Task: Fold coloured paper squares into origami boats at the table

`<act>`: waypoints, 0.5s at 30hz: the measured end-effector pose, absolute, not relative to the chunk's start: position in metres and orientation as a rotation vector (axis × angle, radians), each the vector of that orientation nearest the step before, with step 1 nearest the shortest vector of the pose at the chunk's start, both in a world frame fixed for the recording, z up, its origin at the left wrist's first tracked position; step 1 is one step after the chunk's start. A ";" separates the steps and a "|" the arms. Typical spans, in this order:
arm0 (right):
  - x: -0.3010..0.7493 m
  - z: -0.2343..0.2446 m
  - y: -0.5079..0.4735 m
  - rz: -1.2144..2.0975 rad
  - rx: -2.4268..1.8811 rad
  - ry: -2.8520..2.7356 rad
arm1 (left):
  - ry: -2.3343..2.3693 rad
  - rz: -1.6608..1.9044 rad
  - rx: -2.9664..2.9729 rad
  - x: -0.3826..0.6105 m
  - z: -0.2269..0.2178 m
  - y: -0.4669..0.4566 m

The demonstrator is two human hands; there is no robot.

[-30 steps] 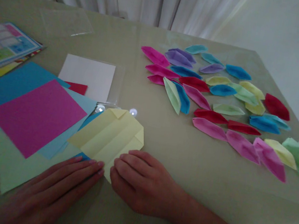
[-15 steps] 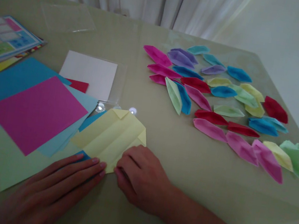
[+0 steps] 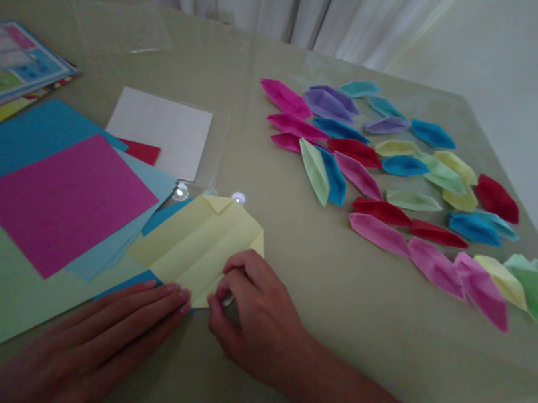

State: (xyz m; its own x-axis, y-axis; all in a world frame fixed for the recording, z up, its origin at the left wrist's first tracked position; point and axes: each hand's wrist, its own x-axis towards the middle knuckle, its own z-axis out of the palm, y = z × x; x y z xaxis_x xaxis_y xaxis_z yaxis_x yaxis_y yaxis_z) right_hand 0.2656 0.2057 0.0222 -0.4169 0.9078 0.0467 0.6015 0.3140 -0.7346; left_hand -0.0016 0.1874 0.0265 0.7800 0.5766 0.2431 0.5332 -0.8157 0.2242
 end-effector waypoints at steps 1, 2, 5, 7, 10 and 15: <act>0.265 0.022 0.206 0.887 -1.336 -2.129 | 0.879 0.442 2.844 -0.002 0.026 0.186; 0.265 0.021 0.206 0.883 -1.336 -2.130 | 0.877 0.425 2.857 -0.003 0.025 0.185; 0.265 0.021 0.207 0.893 -1.330 -2.135 | 0.871 0.388 2.884 -0.004 0.022 0.183; 0.266 0.021 0.207 0.911 -1.333 -2.137 | 0.875 0.384 2.893 -0.004 0.021 0.182; 0.266 0.022 0.207 0.946 -1.333 -2.137 | 0.887 0.382 2.895 -0.003 0.021 0.182; 0.266 0.023 0.207 0.950 -1.340 -2.135 | 0.887 0.373 2.912 -0.003 0.021 0.182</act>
State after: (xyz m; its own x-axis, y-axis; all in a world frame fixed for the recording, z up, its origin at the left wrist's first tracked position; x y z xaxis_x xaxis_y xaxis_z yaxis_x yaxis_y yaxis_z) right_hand 0.2658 0.2074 0.0231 -0.4311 0.9023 0.0098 0.5971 0.2933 -0.7466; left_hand -0.0028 0.1824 0.0212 0.8034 0.5577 0.2089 0.5396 -0.8301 0.1409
